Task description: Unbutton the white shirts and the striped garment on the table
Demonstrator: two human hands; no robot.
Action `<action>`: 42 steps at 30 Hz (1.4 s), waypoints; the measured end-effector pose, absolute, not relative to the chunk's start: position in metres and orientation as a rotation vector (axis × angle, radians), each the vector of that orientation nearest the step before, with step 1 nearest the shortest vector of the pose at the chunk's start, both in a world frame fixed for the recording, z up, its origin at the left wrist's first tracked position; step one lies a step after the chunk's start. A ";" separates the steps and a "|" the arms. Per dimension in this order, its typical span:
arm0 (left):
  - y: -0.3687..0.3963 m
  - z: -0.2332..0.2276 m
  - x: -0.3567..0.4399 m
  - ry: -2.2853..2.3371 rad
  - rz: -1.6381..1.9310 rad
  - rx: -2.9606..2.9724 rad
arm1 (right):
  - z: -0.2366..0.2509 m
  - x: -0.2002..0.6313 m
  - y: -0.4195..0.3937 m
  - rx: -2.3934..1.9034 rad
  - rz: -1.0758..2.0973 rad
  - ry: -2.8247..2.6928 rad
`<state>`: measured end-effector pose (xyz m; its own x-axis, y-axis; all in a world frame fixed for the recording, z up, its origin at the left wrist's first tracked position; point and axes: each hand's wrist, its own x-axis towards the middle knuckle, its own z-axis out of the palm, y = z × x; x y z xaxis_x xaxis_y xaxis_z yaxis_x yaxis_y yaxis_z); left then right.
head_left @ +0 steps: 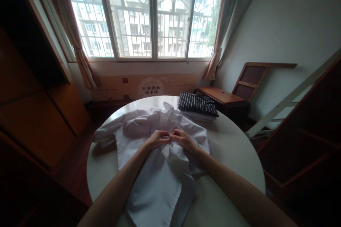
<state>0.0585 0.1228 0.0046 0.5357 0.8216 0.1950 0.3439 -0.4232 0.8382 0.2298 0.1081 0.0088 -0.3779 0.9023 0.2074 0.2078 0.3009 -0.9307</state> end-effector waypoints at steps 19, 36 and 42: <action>0.127 -0.003 0.060 0.949 0.768 2.060 | -0.004 0.232 0.123 -0.975 1.221 -1.703; 0.124 -0.002 0.062 0.932 0.853 2.021 | -0.004 0.231 0.122 -1.044 1.127 -1.674; 0.124 -0.001 0.061 0.911 0.853 2.016 | -0.004 0.232 0.122 -1.004 1.219 -1.615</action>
